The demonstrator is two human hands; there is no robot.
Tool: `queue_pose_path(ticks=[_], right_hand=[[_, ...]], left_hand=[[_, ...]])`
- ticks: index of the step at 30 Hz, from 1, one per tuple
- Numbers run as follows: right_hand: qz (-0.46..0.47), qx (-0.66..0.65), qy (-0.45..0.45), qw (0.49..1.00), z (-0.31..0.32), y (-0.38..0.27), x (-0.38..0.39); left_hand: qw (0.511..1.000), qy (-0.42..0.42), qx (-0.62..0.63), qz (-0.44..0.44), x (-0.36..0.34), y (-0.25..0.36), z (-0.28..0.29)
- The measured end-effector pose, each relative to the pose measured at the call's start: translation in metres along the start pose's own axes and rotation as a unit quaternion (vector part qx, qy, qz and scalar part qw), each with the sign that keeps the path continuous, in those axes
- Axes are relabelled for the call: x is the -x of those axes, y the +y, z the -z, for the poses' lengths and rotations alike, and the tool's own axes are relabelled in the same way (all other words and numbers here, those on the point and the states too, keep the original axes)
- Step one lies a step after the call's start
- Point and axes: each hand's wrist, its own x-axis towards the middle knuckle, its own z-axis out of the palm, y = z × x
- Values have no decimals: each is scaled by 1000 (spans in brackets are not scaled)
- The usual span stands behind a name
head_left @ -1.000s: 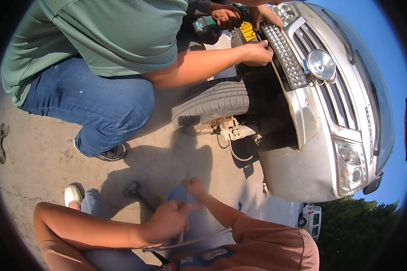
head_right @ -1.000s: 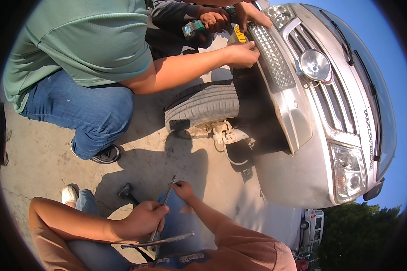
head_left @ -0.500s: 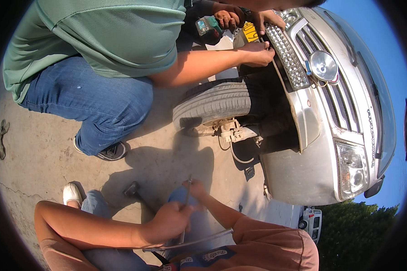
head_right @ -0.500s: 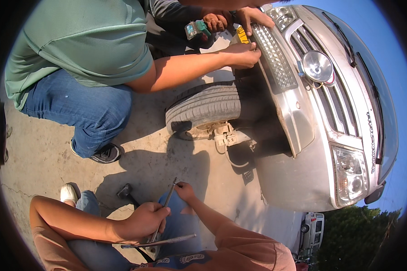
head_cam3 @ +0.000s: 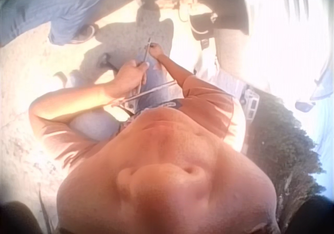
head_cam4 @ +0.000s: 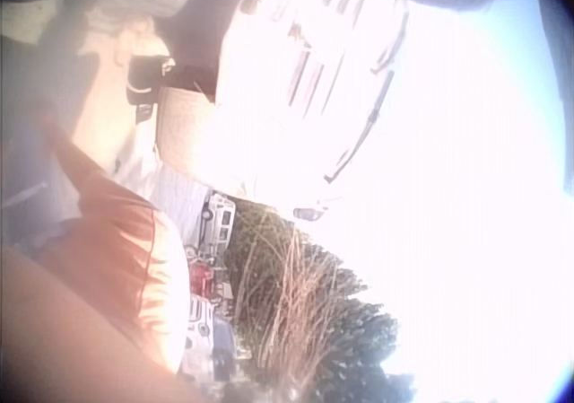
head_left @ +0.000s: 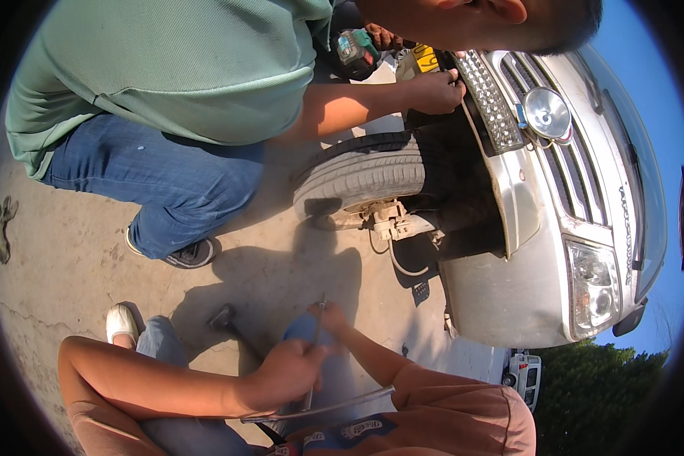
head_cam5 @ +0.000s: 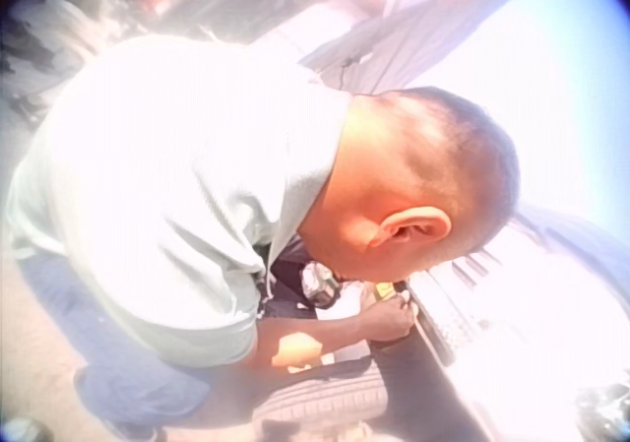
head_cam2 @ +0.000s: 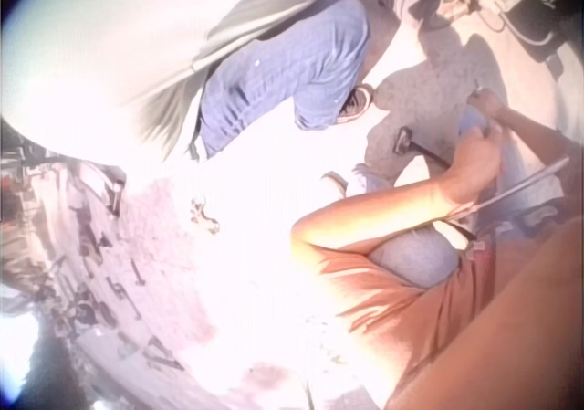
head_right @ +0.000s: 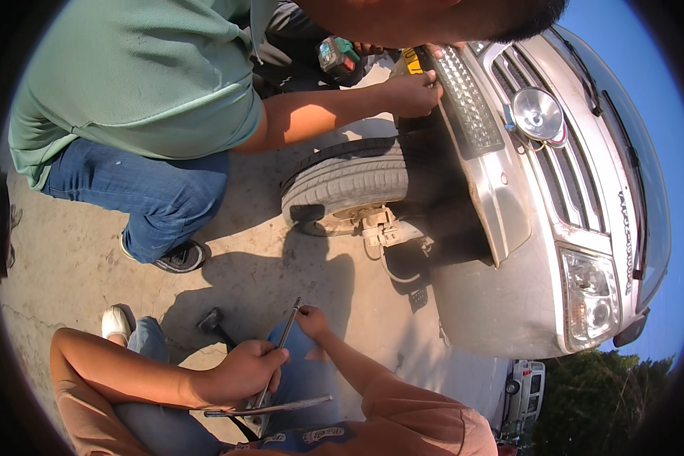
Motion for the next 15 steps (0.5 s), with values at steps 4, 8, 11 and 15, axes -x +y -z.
queue_pose_path(ticks=[4, 8, 11, 15], right_hand=[[0, 6, -1, 1000, 3, -8, 2], [12, 9, 3, 1000, 1, -1, 0], [6, -5, -1, 1000, 3, -2, 2], [-5, -27, 8, 1000, 6, -3, 9]], left_hand=[[1000, 8, -7, -2, 1, -1, -1], [1000, 7, -6, 2, 1, -1, -2], [1000, 6, -16, -1, -1, -4, -2], [1000, 10, -20, 1, -2, -4, -4]])
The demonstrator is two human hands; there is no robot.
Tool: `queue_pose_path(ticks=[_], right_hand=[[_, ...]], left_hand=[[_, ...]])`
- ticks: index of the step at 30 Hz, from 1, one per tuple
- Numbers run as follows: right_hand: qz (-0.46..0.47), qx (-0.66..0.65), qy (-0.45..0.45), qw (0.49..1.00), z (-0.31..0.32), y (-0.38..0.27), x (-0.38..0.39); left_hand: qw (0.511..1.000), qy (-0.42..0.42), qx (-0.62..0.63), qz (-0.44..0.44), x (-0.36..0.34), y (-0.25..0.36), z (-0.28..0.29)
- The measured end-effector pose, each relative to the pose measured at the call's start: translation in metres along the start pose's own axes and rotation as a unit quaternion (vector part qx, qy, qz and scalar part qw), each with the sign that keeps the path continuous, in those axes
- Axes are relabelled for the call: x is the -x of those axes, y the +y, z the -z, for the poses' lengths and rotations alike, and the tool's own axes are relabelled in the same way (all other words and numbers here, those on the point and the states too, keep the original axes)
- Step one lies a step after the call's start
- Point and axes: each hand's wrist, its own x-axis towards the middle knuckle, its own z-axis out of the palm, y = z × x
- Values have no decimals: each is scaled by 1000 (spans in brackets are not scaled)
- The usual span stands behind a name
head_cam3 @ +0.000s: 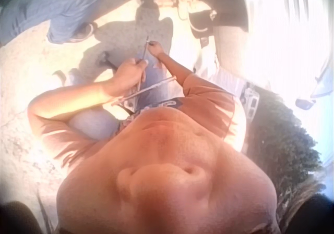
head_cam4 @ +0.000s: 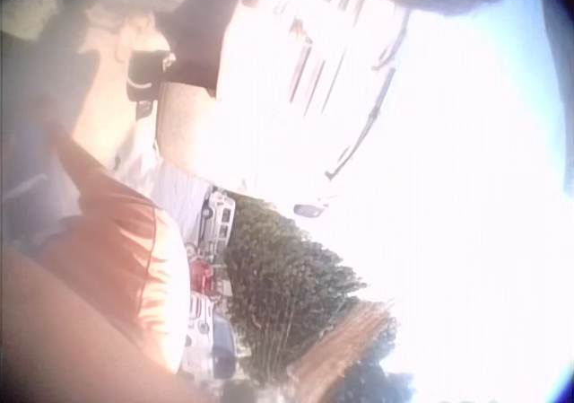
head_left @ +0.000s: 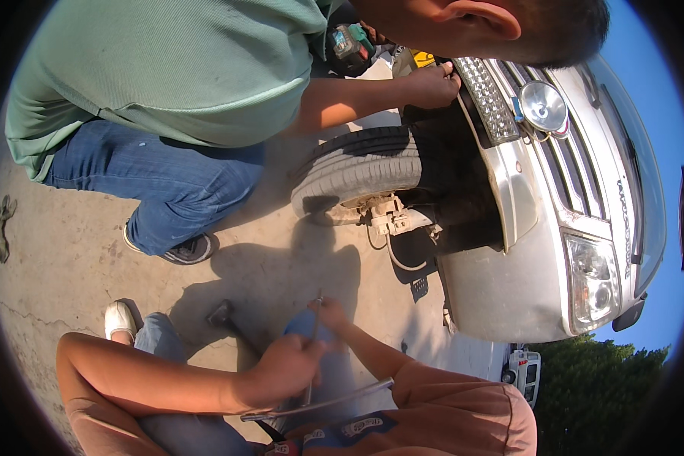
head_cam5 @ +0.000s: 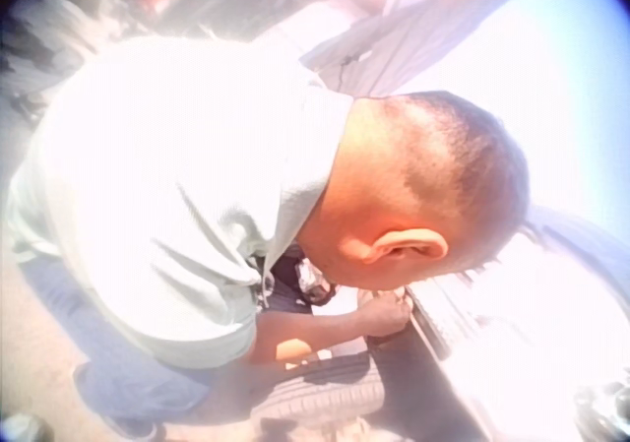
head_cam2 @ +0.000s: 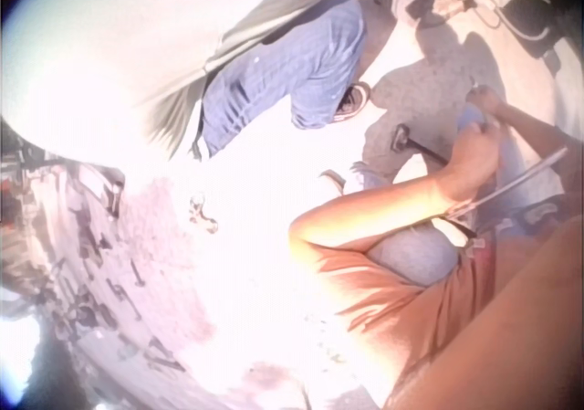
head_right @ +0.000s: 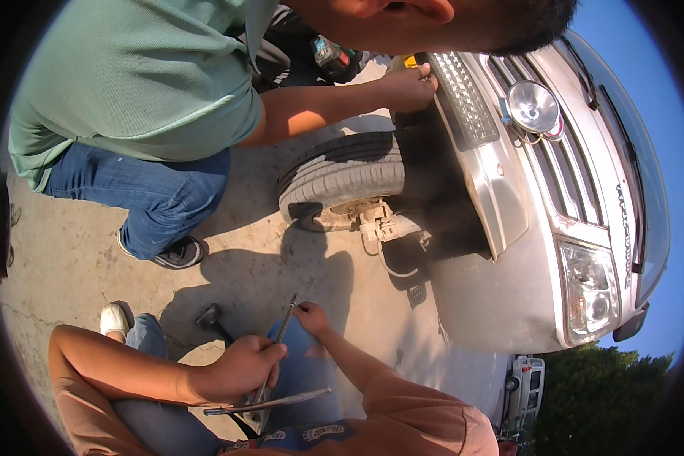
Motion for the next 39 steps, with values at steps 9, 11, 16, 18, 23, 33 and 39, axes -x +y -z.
queue_pose_path(ticks=[9, 11, 16, 18, 23, 33, 39], right_hand=[[-14, -6, 2, 1000, 10, -11, 9], [-17, -9, 0, 1000, 9, -11, 9], [-24, 0, -3, 1000, 10, -16, 10], [-34, 6, -3, 999, 13, -20, 13], [-23, -6, -23, 999, 11, -16, 7], [-35, -5, -55, 998, 12, -9, 4], [-34, 2, -61, 998, 13, -14, 5]], left_hand=[[1000, -16, 3, -4, -2, -4, 2], [1000, -15, 6, -1, -3, -5, 2], [1000, -10, 6, 5, -5, -6, 2], [1000, -10, 6, 4, -5, -5, 1], [1000, -6, 10, -3, -3, -3, -1], [1000, 2, 0, -1, -7, -5, -2], [1000, 2, 0, 0, -11, -7, -5]])
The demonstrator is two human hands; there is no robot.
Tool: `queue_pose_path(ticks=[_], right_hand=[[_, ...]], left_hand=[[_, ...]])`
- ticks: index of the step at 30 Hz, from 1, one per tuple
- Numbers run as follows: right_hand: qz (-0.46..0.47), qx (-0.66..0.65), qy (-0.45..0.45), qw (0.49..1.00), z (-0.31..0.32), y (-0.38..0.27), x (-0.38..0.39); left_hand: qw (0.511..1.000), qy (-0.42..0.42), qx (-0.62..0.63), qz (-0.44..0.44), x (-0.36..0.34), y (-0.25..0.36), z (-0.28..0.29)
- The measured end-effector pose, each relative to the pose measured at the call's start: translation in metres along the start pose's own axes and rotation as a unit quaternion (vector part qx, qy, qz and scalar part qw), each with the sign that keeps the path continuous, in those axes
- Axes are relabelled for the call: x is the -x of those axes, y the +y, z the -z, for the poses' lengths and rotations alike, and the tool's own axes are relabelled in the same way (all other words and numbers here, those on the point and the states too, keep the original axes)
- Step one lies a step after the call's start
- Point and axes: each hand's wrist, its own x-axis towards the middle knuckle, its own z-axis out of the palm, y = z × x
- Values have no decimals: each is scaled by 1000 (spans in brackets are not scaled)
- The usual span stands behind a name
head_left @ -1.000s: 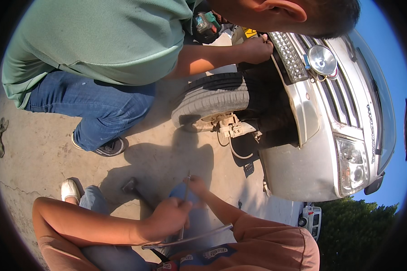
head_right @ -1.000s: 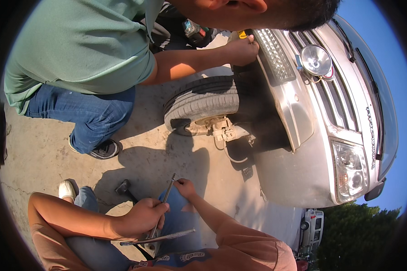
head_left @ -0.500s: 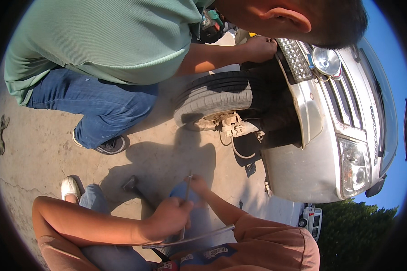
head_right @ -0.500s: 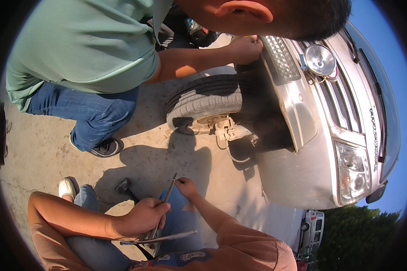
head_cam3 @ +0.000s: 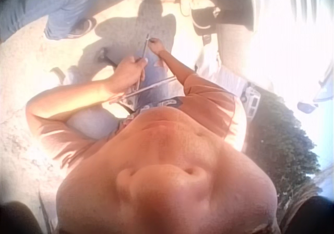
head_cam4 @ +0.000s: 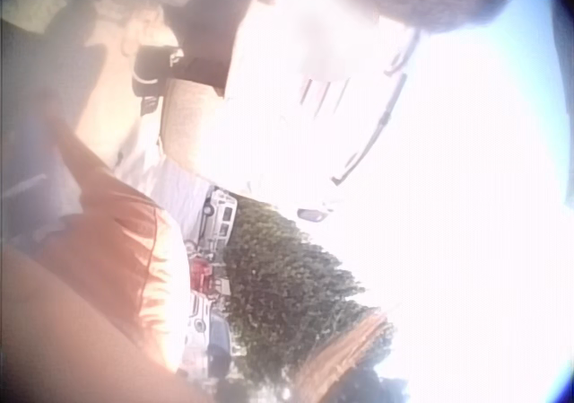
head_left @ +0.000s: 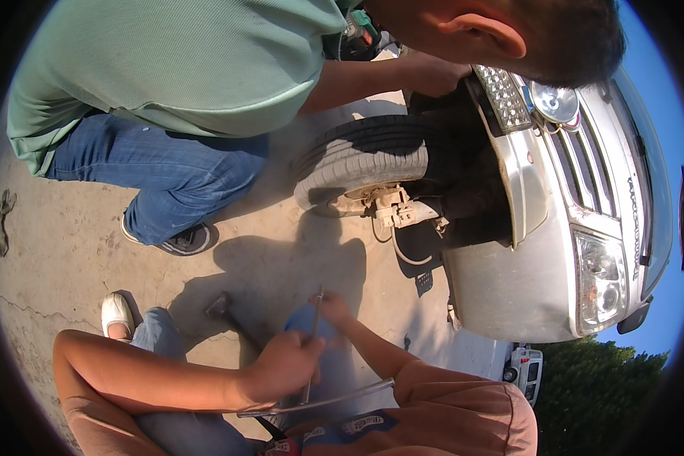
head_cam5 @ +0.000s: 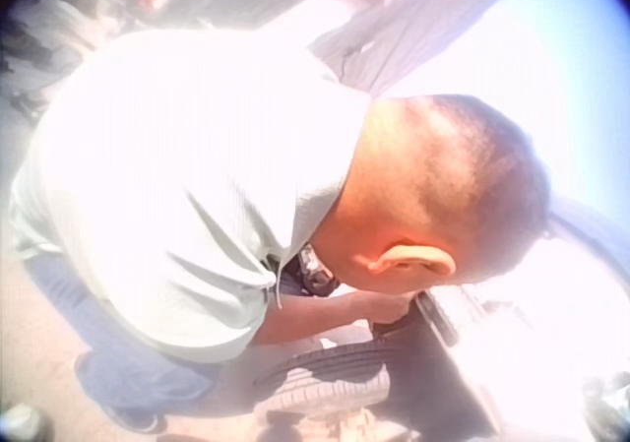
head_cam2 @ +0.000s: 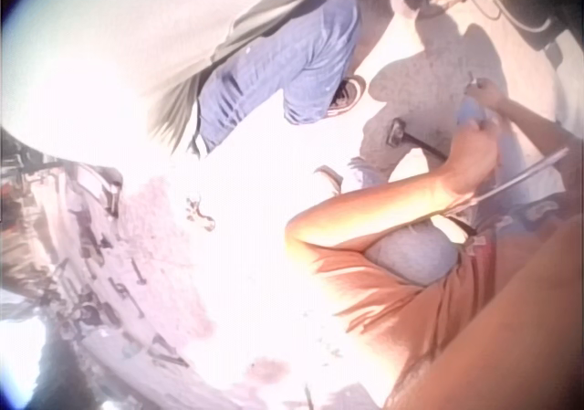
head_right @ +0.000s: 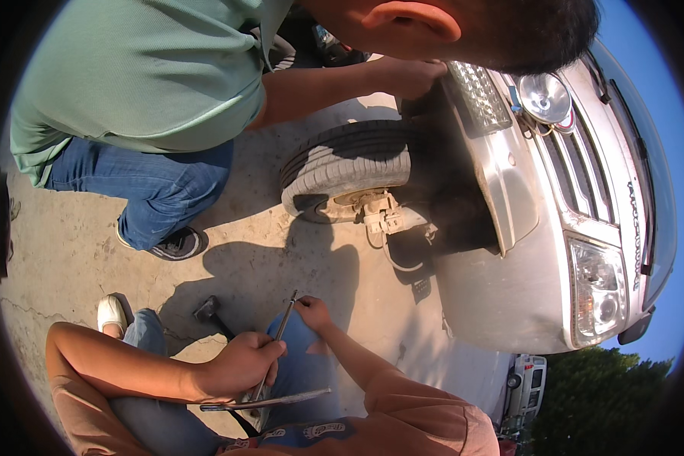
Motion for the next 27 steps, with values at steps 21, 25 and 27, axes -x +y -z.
queue_pose_path(ticks=[21, 25, 27], right_hand=[[44, -48, 7, 998, 1, 6, 21], [37, -70, -3, 997, 10, -2, 25], [41, -70, -2, 997, 9, 7, 22]], left_hand=[[999, 33, 18, 9, -40, -18, -10], [999, 31, 27, 11, -46, -19, -11], [999, 24, 26, 11, -49, -18, -11]])
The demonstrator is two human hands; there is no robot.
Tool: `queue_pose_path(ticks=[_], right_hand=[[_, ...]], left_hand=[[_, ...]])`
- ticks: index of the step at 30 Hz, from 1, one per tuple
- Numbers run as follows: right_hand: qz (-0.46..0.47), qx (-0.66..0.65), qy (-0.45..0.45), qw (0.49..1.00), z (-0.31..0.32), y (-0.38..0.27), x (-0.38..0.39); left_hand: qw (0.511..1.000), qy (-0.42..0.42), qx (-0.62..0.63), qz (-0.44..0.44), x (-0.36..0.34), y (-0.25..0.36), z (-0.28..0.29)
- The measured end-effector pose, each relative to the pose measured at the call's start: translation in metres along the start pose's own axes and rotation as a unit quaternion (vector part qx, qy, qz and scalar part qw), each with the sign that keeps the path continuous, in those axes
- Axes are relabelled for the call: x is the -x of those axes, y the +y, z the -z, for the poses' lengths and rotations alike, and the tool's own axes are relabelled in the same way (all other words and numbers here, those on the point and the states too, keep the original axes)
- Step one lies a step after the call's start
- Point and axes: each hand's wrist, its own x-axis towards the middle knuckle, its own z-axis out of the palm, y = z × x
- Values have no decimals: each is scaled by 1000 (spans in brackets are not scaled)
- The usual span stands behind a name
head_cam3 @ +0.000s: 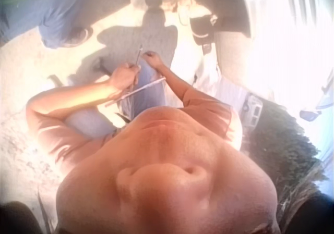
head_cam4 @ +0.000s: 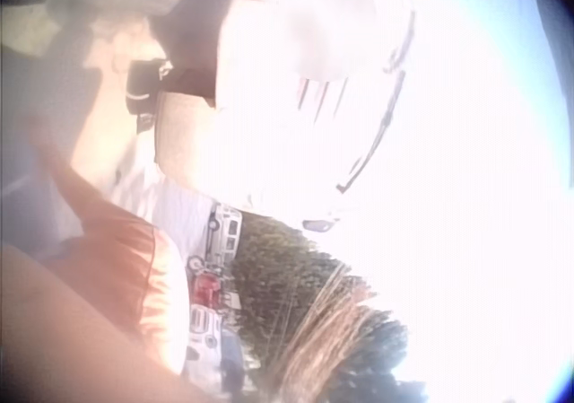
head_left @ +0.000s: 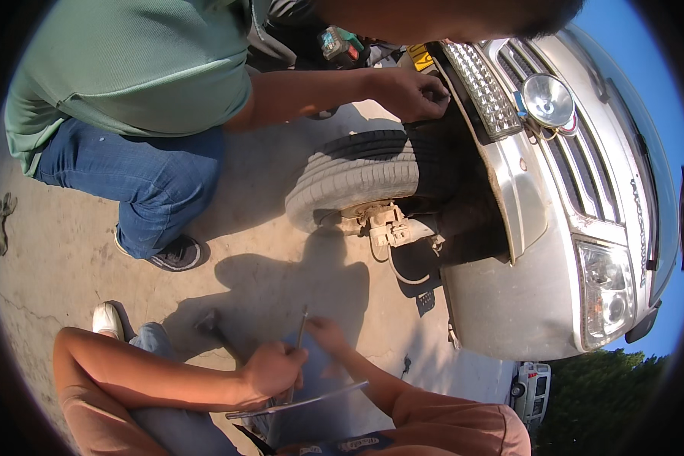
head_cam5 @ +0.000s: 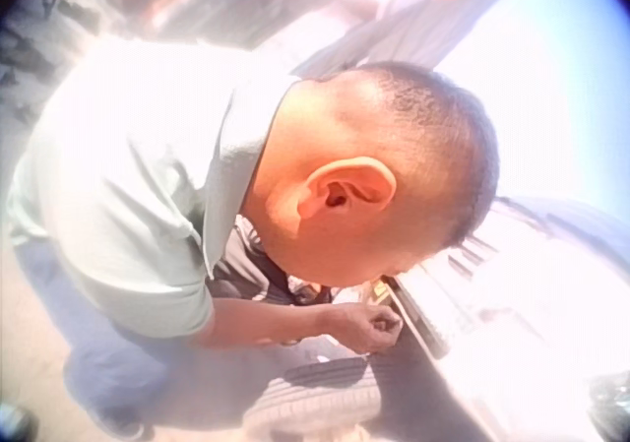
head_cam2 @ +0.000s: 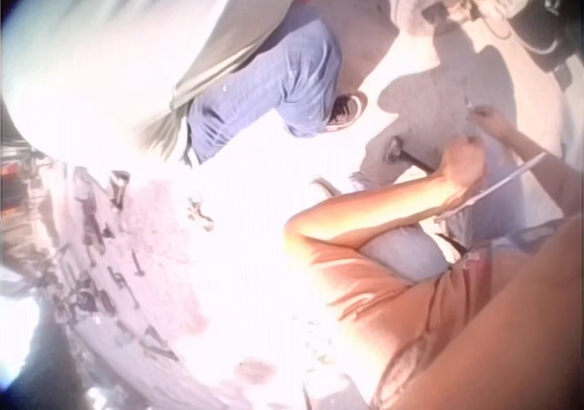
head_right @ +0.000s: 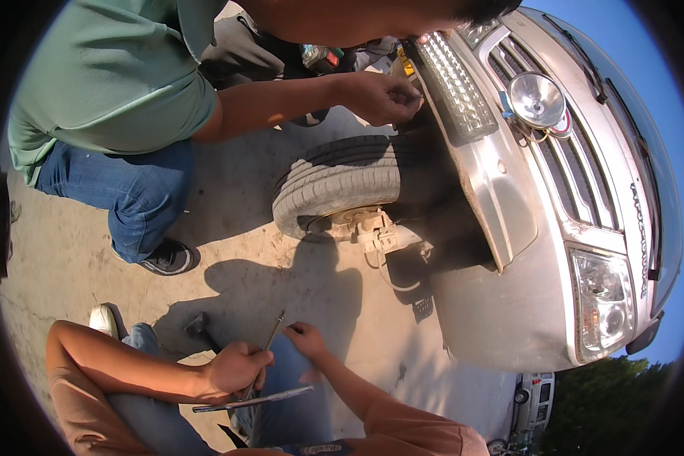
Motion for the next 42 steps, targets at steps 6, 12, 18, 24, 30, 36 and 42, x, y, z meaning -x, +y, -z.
queue_pose_path(ticks=[6, 12, 18, 24, 30, 36, 42], right_hand=[[28, 12, -21, 999, -8, 15, -11], [12, 22, -58, 998, -15, 10, -20], [106, 90, -138, 981, -22, 42, -62], [103, 295, -314, 897, -60, -32, -77], [160, 234, -423, 861, -122, -51, -64], [166, 225, -427, 860, -171, -40, -59], [170, 226, -420, 862, -187, -39, -57]], left_hand=[[1000, 15, -4, 5, 1, 4, 2], [999, 47, 17, 4, 10, 11, 7], [999, 29, 25, -13, 15, 10, 4], [999, 34, 27, 4, 16, 8, 5], [999, 28, 30, 0, 19, 11, 4], [999, 42, 1, -2, 18, 8, 4], [999, 47, 4, -10, 19, 10, 8]])
